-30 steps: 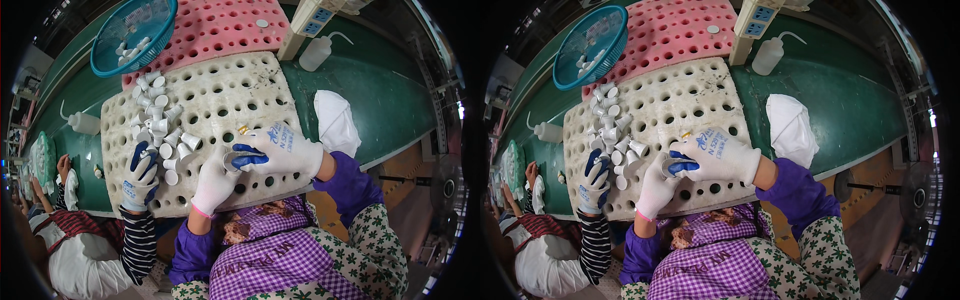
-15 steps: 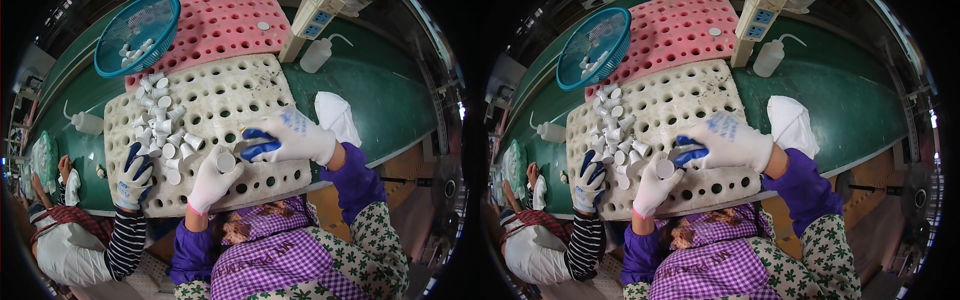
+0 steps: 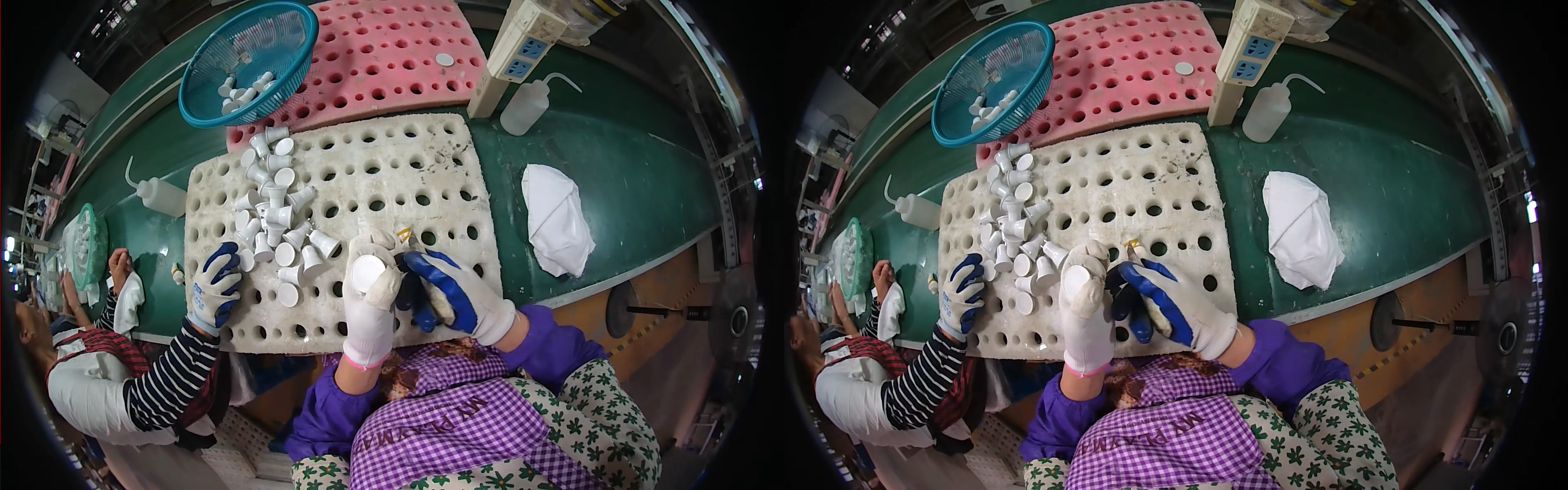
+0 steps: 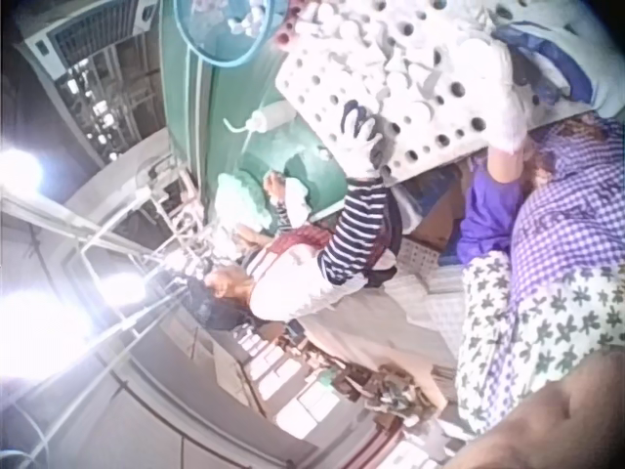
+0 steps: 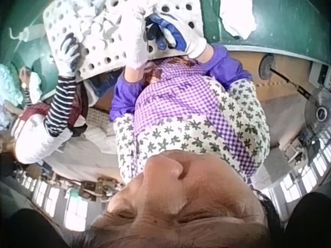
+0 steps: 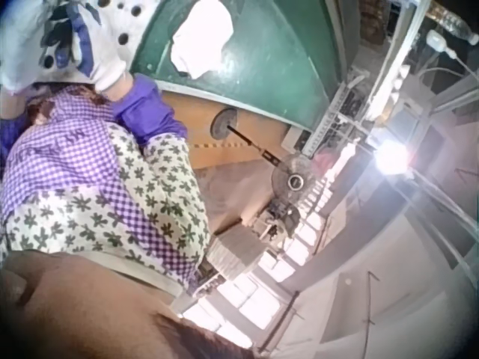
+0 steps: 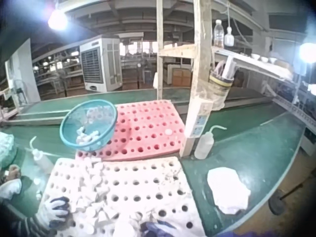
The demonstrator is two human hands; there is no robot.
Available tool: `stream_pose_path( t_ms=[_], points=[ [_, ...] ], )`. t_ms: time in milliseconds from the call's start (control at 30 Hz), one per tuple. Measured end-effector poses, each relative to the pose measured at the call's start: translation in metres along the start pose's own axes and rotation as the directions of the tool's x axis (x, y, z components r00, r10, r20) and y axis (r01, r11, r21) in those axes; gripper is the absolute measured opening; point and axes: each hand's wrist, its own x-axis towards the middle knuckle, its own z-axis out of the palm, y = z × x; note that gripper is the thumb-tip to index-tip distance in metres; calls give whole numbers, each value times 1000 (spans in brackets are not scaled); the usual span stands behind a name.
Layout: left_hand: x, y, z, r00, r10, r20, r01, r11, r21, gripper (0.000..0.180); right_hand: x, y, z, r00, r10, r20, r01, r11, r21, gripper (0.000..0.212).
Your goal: The person assembles small white lighting components by hand at a factory workstation.
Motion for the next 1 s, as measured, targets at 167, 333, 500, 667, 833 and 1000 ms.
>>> stream_pose_path(
  t_ms=[167,333,500,667,833,1000],
  points=[
    [-1,-16,0,995,31,-99,-27,999,42,19,-7,22,18,982,-171,-75,137,934,-330,62],
    [6,-35,-11,996,0,-87,10,994,109,17,-12,38,25,987,-107,-121,76,969,-236,67],
    [15,-54,-5,997,77,-16,-69,953,295,18,-21,81,24,980,57,-190,-22,982,185,73],
    [32,-54,10,994,110,25,-113,944,311,19,-6,79,1,980,161,-118,-112,934,339,68],
    [36,-62,17,984,154,88,-174,941,291,18,5,48,-7,947,321,-10,-181,561,808,44],
    [31,-54,17,976,205,76,-219,923,315,16,3,55,-8,962,257,88,-197,439,877,49]
  ],
)
